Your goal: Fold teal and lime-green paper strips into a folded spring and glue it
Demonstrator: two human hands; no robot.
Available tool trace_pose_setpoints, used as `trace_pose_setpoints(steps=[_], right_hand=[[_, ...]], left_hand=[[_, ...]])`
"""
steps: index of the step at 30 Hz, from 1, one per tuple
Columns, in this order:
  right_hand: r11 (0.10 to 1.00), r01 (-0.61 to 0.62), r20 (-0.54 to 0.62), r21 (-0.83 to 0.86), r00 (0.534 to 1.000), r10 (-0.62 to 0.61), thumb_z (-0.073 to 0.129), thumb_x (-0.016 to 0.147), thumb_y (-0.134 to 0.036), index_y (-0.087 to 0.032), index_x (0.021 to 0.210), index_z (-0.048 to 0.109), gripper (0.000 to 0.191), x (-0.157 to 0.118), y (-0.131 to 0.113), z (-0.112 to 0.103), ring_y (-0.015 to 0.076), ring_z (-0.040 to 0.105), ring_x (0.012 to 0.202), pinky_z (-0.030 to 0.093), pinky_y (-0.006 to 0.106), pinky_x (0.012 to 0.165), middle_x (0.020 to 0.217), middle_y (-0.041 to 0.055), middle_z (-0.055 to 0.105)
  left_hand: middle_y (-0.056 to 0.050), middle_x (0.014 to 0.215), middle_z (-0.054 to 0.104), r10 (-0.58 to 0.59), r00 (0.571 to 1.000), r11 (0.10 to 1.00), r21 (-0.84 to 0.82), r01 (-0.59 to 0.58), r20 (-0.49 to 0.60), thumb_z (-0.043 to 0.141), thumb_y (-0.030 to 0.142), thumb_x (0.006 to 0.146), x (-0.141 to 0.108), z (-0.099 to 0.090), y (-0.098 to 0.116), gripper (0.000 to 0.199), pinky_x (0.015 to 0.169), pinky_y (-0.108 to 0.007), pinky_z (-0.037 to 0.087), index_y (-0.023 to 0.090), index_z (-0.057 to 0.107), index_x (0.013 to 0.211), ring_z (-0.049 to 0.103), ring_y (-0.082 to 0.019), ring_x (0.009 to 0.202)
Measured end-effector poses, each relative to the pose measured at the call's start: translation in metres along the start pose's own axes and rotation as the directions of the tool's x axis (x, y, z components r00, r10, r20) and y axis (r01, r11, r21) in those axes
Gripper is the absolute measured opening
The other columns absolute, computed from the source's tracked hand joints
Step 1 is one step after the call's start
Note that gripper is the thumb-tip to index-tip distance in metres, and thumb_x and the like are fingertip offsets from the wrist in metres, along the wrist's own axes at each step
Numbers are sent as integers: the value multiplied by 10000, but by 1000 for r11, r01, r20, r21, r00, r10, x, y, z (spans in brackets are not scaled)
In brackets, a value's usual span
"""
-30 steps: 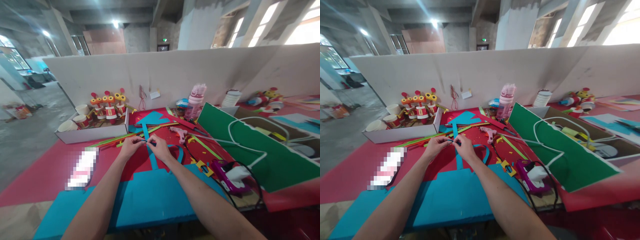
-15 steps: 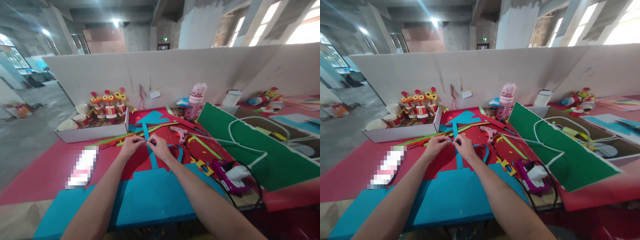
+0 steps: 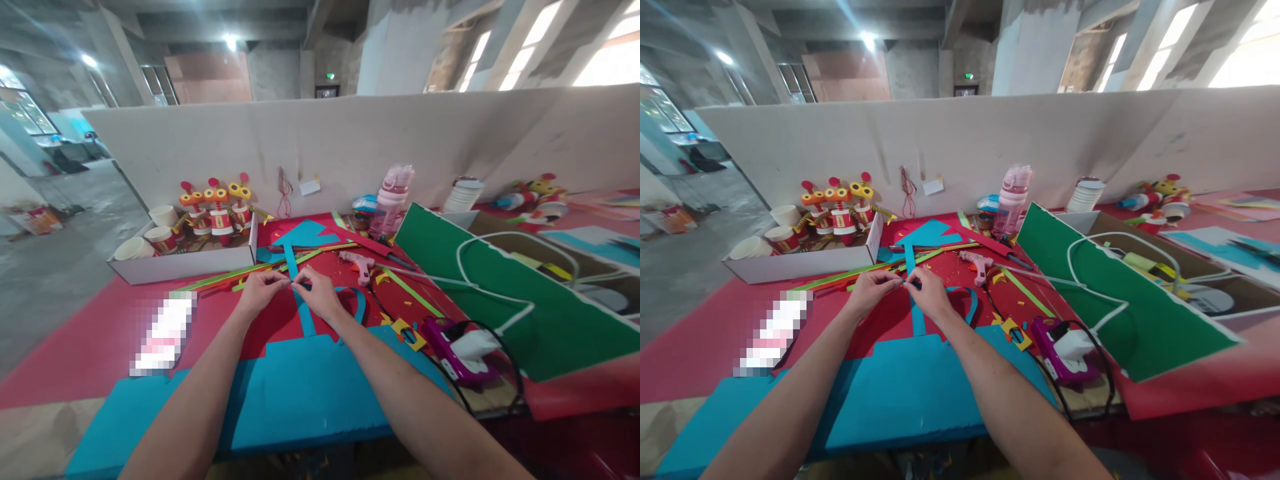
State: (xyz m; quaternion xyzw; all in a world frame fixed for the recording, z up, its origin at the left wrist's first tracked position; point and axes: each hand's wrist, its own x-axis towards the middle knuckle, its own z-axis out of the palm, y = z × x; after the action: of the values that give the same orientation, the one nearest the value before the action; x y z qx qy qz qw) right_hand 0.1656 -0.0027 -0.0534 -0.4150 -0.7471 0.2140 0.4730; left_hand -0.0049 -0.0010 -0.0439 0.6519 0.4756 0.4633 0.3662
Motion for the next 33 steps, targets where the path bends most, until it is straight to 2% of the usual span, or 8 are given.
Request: trace_pose_setpoints(steps=[5, 10, 16, 26, 30, 33], right_hand=[[999, 43, -1, -18, 999, -43, 609, 773, -223, -214, 722, 574, 62, 2, 3, -2, 165, 555, 751, 409, 326, 833, 745, 0, 626], [999, 43, -18, -11, 999, -43, 604, 775, -202, -211, 705, 562, 82, 2, 3, -2, 155, 548, 731, 394, 327, 856, 713, -15, 608], [1000, -10, -20, -18, 1000, 10, 604, 774, -217, -203, 720, 568, 66, 1, 6, -1, 157, 556, 738, 412, 264, 691, 731, -1, 616], [997, -75, -28, 14, 997, 75, 606, 764, -238, -203, 712, 555, 80, 1, 8, 1, 146, 576, 677, 421, 255, 650, 699, -11, 622], [992, -90, -36, 89, 995, 93, 619, 748, -244, -204, 803, 575, 80, 1, 8, 1, 150, 606, 713, 446, 255, 659, 740, -10, 635], [990, -92, 6, 111, 996, 92, 603, 761, -233, -210, 850, 621, 93, 1, 8, 1, 159, 631, 748, 461, 264, 679, 787, 7, 674]], left_hand=[[-48, 734, 698, 15, 999, 1000, -3, -15, -51, 685, 373, 675, 2, -3, -4, 232, 671, -262, 461, 158, 720, 756, 610, -168, 698], [-40, 736, 692, 3, 998, 1000, -16, -4, -58, 672, 375, 685, 2, -3, -5, 228, 653, -249, 450, 157, 708, 746, 600, -155, 682], [-39, 755, 692, -2, 999, 1000, -12, 1, -50, 667, 359, 687, 1, -2, -3, 210, 663, -251, 452, 162, 702, 753, 602, -160, 707], [-38, 721, 684, 1, 998, 1000, -13, -2, -60, 673, 378, 676, 1, 0, -3, 218, 651, -254, 439, 166, 700, 720, 588, -160, 679], [-30, 689, 671, -5, 998, 1000, -25, 4, -59, 679, 386, 671, 0, 0, -1, 226, 630, -245, 423, 162, 695, 700, 566, -147, 647], [-24, 651, 653, -14, 998, 1000, -21, 13, -54, 676, 384, 678, 0, 0, 0, 229, 605, -237, 406, 156, 690, 685, 545, -136, 618]])
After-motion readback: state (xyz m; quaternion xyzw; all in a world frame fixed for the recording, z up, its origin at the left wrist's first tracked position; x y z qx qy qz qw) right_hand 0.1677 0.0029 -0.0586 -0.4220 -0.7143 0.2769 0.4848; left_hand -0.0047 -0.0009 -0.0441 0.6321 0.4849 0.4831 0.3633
